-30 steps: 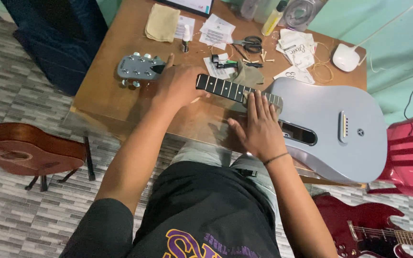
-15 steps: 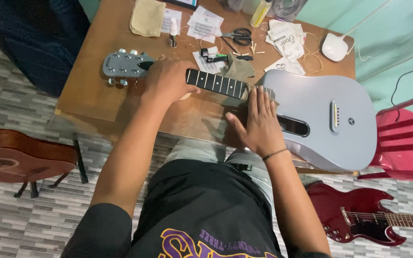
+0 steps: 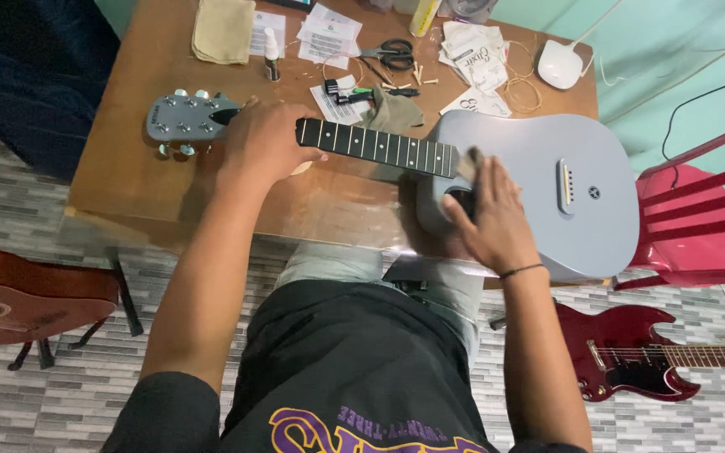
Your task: The person wipes the body, neck, and headstock of a silver acoustic guitar using a cloth. The guitar is placed on a wooden table with various items nearby, including a calendar, scissors, and cleaning supplies.
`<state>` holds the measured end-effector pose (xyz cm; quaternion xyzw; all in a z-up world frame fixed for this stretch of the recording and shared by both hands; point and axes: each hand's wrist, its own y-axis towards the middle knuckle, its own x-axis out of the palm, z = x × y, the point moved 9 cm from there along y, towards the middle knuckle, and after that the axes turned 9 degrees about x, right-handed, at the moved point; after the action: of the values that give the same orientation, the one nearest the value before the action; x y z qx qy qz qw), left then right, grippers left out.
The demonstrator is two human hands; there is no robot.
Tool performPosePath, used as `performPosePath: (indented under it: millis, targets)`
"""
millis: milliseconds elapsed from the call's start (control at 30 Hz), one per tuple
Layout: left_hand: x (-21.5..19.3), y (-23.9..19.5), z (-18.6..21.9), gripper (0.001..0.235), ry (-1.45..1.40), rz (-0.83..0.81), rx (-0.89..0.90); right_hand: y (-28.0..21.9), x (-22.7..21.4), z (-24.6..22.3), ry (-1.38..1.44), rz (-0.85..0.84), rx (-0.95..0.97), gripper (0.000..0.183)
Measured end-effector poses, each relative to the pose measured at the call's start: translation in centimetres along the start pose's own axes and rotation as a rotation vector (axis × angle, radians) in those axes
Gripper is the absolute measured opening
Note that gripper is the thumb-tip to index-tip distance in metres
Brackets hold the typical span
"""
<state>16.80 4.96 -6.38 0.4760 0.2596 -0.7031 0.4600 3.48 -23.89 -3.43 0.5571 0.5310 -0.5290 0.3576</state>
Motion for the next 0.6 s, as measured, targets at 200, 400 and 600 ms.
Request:
performPosePath:
  millis: [200, 400, 600]
  targets:
    - [-0.4, -0.5, 0.7, 0.058, 0.008, 0.007, 0.018, 1.5, 0.5, 0.4, 0.038, 0.014, 0.105, 0.107]
    - [-0.5, -0.5, 0.6, 0.060, -0.010, -0.011, 0.014, 3.1, 2.2, -3.6, 0.122, 0.038, 0.042, 0.100]
    - [-0.4, -0.4, 0.2, 0.059, 0.017, -0.003, -0.001, 0.4, 0.7, -2.6, 0.162, 0.149, -0.023, 0.059]
